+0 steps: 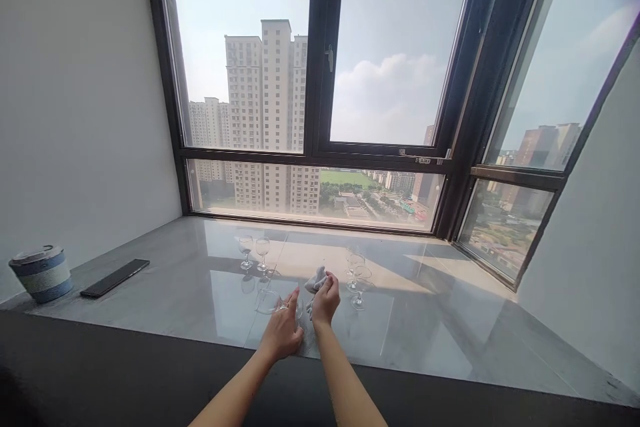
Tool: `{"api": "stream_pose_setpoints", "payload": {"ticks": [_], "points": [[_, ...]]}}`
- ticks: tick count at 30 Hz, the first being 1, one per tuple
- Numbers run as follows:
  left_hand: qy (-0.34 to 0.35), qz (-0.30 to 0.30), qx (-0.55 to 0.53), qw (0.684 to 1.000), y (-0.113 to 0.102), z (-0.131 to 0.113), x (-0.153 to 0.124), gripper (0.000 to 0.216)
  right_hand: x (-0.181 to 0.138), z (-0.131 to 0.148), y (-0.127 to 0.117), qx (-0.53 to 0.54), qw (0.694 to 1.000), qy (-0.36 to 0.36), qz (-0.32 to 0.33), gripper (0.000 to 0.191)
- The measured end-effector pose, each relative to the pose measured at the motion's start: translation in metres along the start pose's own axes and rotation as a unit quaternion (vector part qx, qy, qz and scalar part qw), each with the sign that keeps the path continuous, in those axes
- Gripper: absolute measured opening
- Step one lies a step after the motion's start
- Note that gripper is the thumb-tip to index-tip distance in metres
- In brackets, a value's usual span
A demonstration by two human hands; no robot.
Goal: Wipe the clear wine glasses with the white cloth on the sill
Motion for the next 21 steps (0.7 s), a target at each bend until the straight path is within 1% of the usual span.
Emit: {"api": "stream_pose_setpoints", "payload": {"ticks": [5,9,14,21], "points": [[0.014,-0.009,-0.020,1.000,0.004,0.005,0.001,0.095,-0.027,-0.024,0.024,-0.016,0.996,-0.009,0.083,0.056],[0.017,-0.042,-0.028,0.999,-0.001,0.006,0.002,0.092,-0.040,-0.029,0.036,-0.040,0.992,-0.015,0.122,0.053],[0.023,-0.056,-0.011,0.998,0.001,0.005,0.002,0.092,-0.043,-0.025,0.033,-0.106,0.982,-0.045,0.148,0.050],[-0.007,-0.047,0.005,0.999,0.008,0.011,0.003,0.099,-0.034,-0.016,0.022,-0.159,0.968,-0.062,0.181,0.047]]}}
Point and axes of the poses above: each hand's wrist, its own x-axis towards the middle knuckle, its own y-axis out of the palm, z = x × y, the point moved 6 cm from there along x, towards the middle knuckle, and after that the axes turned 2 degrees about x, right-handed, at the moved point
